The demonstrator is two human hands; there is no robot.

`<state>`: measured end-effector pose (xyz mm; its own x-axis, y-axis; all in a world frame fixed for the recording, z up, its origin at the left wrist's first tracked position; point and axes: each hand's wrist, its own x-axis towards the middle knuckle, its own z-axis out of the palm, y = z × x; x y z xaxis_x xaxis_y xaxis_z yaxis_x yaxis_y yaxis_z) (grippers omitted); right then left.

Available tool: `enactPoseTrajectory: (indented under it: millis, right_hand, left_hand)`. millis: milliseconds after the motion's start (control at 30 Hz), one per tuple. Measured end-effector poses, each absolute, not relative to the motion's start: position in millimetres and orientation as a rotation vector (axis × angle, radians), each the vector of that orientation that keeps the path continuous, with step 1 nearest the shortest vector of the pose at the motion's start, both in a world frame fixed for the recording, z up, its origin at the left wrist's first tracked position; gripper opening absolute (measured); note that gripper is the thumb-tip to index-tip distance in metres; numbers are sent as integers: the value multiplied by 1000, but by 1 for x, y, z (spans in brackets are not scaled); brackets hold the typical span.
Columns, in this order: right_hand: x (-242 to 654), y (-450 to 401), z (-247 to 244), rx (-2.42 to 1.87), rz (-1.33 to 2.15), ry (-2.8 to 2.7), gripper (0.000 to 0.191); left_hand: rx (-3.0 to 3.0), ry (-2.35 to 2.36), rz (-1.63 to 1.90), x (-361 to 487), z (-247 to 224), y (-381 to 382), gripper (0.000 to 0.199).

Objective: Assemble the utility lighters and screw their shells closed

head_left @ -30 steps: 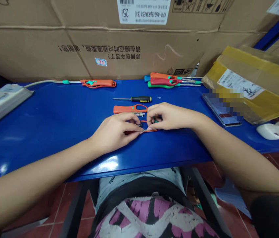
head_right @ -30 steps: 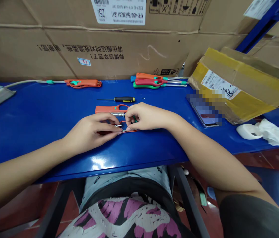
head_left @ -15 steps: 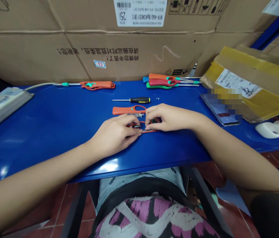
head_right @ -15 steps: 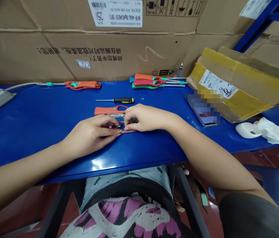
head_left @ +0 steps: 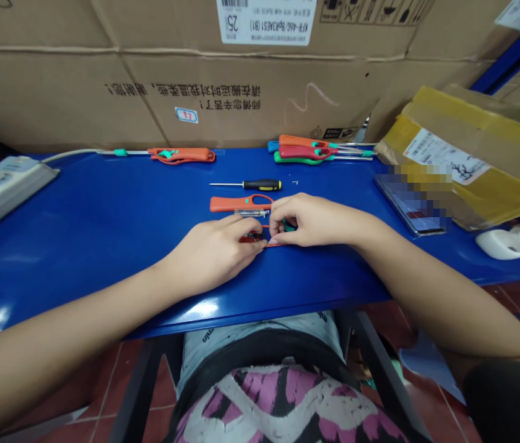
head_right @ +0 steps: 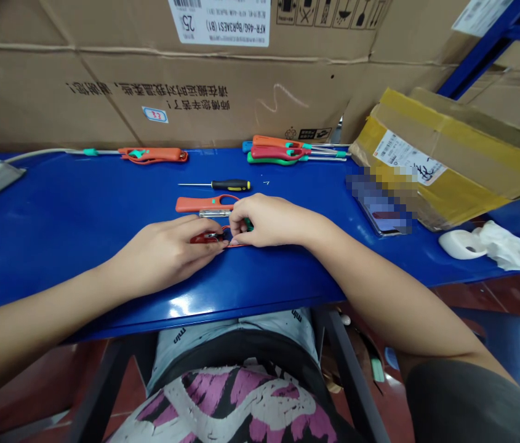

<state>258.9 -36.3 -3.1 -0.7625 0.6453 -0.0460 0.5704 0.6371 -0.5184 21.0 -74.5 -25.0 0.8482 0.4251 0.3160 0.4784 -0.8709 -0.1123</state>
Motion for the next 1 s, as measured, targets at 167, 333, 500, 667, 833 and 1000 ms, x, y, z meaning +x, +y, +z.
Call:
enactPoseTrajectory:
  millis: [167,333,500,667,833,1000]
  right_hand:
    - [261,-36,-4,-969,782,-2709,6]
    - [261,-33,-6,-873,865,-2666,9]
    - [259,-33,-8,-934,911,-2635,6]
    - [258,-34,-8,-967,905,-2667,3]
    - [260,-36,-3,-889,827,-2698,6]
    - [265,-36,0,-876,812,-2618,19]
  left_hand:
    - [-2958,-517,-415,10,-19,-62,35]
    - [-2961,-492,-459,9,-18,-59,33]
    - [-2944,-521,-485,15,-22,-68,28]
    - [-2981,-659,-541,20,-23,-77,20]
    - [-3180,-1012,-745,23,-24,-75,21]
    - [-3188,-1115,-845,22,-25,-69,30]
